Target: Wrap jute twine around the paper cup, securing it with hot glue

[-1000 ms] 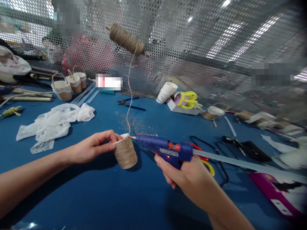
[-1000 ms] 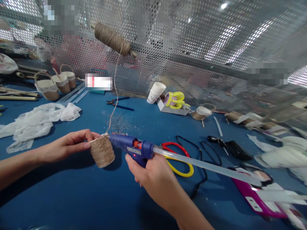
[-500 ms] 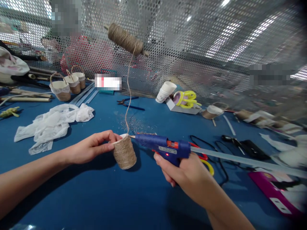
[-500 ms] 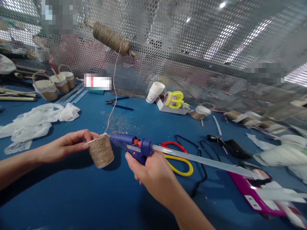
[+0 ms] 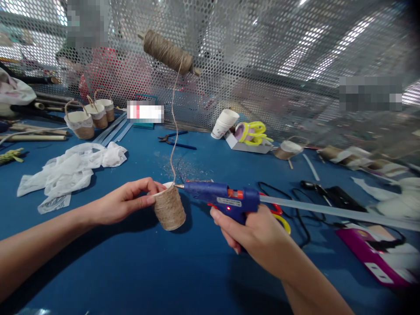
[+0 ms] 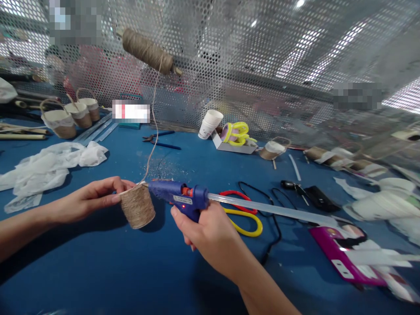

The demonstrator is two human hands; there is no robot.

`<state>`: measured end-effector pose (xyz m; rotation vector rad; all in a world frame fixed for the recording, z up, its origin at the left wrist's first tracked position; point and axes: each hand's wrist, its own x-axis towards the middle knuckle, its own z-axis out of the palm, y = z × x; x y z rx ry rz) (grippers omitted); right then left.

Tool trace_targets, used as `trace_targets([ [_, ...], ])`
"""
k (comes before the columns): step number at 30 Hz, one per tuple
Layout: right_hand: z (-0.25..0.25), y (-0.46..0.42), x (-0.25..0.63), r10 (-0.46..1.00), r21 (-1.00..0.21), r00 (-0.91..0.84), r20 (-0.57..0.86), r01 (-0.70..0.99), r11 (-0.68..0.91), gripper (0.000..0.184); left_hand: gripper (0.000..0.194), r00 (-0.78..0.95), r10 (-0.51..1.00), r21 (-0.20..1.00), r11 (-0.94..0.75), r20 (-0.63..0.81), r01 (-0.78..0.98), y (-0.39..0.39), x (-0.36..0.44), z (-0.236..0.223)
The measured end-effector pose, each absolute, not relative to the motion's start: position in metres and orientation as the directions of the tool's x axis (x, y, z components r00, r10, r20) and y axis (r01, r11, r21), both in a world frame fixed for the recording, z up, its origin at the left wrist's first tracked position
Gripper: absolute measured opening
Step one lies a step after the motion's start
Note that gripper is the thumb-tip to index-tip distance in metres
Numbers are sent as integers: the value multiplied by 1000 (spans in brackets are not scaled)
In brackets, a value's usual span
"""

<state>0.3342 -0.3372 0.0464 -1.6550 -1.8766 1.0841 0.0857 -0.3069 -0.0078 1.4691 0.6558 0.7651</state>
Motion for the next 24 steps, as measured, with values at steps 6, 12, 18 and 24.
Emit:
trace_targets([
  [6, 40, -339, 335, 970, -748, -190, -154, 663, 11, 33, 13, 614, 785, 997, -65, 81, -49, -306, 86, -8],
  [12, 36, -344, 336, 964, -723, -260, -51, 676, 144, 37, 12, 607, 789, 996, -77, 93, -54, -307, 88, -9],
  [18, 34, -348, 336, 950, -689, -310, 22, 684, 239, 38, 14, 585, 806, 996, -91, 84, -18, -308, 88, -10],
  [24, 32, -351, 334, 921, -632, -376, 101, 691, 351, 32, 18, 580, 810, 995, -95, 87, -16, -307, 90, -11],
])
